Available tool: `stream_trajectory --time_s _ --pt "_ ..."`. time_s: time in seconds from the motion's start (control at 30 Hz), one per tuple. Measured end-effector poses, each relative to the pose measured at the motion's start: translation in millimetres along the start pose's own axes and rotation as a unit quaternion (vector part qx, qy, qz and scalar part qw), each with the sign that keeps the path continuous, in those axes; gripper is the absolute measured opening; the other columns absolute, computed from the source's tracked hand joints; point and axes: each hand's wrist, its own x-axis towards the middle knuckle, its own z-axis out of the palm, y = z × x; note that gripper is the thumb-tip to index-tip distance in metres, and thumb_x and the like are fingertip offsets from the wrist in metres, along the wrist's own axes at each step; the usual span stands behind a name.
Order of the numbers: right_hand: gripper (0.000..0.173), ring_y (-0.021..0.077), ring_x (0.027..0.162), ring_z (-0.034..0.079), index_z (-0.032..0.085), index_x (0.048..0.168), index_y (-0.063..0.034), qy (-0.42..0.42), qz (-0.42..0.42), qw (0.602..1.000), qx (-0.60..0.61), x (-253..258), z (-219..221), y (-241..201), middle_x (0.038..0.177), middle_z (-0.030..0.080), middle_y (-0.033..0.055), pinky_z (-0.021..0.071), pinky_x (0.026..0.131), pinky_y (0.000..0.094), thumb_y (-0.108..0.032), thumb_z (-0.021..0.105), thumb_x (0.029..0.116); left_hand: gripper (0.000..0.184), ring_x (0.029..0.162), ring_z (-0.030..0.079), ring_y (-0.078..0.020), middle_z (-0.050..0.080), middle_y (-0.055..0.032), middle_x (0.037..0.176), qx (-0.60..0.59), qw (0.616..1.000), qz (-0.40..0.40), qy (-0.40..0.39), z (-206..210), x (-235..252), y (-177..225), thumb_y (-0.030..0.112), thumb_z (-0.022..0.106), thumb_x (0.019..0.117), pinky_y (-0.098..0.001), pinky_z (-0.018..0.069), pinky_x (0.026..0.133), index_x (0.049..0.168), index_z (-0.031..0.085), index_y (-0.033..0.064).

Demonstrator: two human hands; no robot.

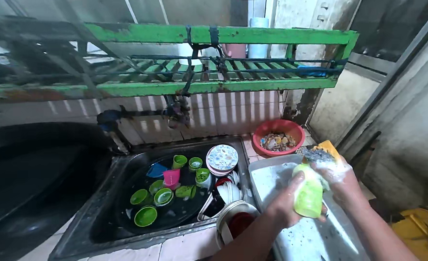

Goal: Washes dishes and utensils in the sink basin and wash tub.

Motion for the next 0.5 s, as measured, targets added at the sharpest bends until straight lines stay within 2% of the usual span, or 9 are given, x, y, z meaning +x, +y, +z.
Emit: stream_trajectory --time_s 0.03,0.07,0.13,0.23,0.3,0.33,0.4,0.47,0.5 --pt "0.049 0.0286 0.107 0.066 0.059 0.133 0.0016 -0.007 -0.001 0.997 -0.071 1 0 -4 0.117 0.068 0.0198 0.0538 0.094 0.0520 -0.012 0.077 0.0891 0.040 0.091 0.069 -0.0206 0.068 -0.0128 0.108 0.086 0.996 0.005 0.025 1 -1 3 0.033 0.041 0.1114 -0.0364 0.0599 0.079 0.144 0.045 0.0093" --pt "0.046 0.0348 0.105 0.067 0.062 0.129 0.0024 -0.014 0.005 0.992 -0.128 1 1 -5 0.114 0.069 0.0233 0.0524 0.093 0.0587 -0.017 0.078 0.0908 0.052 0.095 0.070 -0.0195 0.068 -0.0131 0.113 0.148 0.988 0.021 0.046 1 1 5 0.021 0.059 0.1045 -0.0370 0.0599 0.084 0.150 0.037 0.0102" --pt "0.045 0.0344 0.103 0.066 0.062 0.130 0.0025 0.004 0.031 0.992 -0.118 -4 5 2 0.113 0.068 0.0233 0.0515 0.091 0.0585 -0.018 0.076 0.0923 0.069 0.096 0.069 -0.0205 0.066 -0.0136 0.116 0.140 0.986 0.034 0.082 1 3 7 0.014 0.069 0.0979 -0.0387 0.0592 0.084 0.155 0.030 0.0164" --pt "0.048 0.0260 0.088 0.067 0.059 0.129 0.0046 0.037 0.032 0.998 -0.044 -25 18 21 0.102 0.069 0.0187 0.0562 0.081 0.0509 -0.021 0.075 0.0918 0.027 0.089 0.069 -0.0194 0.069 -0.0095 0.101 -0.072 0.986 0.089 0.125 1 10 3 0.026 0.054 0.1060 -0.0375 0.0588 0.079 0.129 0.057 0.0117" --pt "0.057 0.0209 0.088 0.069 0.059 0.127 0.0081 0.067 -0.075 0.992 -0.071 -50 35 34 0.101 0.071 0.0166 0.0585 0.080 0.0446 -0.030 0.074 0.0876 0.036 0.092 0.068 -0.0194 0.068 -0.0076 0.103 -0.140 0.970 0.127 0.156 -2 18 3 0.041 0.047 0.1074 -0.0388 0.0578 0.080 0.124 0.060 0.0125" --pt "0.061 0.0182 0.102 0.070 0.060 0.129 0.0071 0.078 -0.164 0.979 -0.089 -60 43 44 0.113 0.071 0.0157 0.0585 0.090 0.0399 -0.034 0.074 0.0859 0.042 0.096 0.067 -0.0192 0.068 -0.0072 0.106 -0.136 0.966 0.131 0.178 -2 17 1 0.047 0.044 0.1073 -0.0392 0.0569 0.083 0.125 0.061 0.0134" --pt "0.056 0.0296 0.129 0.060 0.063 0.129 0.0015 0.081 -0.330 0.930 -0.137 -59 50 61 0.132 0.065 0.0215 0.0490 0.110 0.0463 -0.037 0.072 0.0885 0.049 0.111 0.062 -0.0176 0.065 -0.0065 0.120 -0.123 0.968 0.108 0.191 2 6 -10 0.048 0.029 0.1107 -0.0384 0.0517 0.095 0.134 0.057 0.0145" --pt "0.049 0.0325 0.123 0.064 0.070 0.122 -0.0023 0.079 -0.376 0.904 -0.186 -43 42 60 0.125 0.070 0.0182 0.0523 0.104 0.0516 -0.037 0.071 0.0875 0.054 0.117 0.058 -0.0207 0.060 -0.0098 0.128 -0.163 0.961 0.071 0.212 11 6 -14 0.045 0.018 0.1124 -0.0413 0.0483 0.099 0.140 0.051 0.0124" --pt "0.047 0.0298 0.113 0.070 0.071 0.120 -0.0005 0.073 -0.339 0.918 -0.193 -36 37 54 0.117 0.073 0.0160 0.0569 0.096 0.0510 -0.033 0.072 0.0861 0.051 0.110 0.060 -0.0220 0.062 -0.0099 0.120 -0.180 0.953 0.056 0.237 15 12 -12 0.047 0.021 0.1117 -0.0427 0.0510 0.092 0.134 0.053 0.0130"
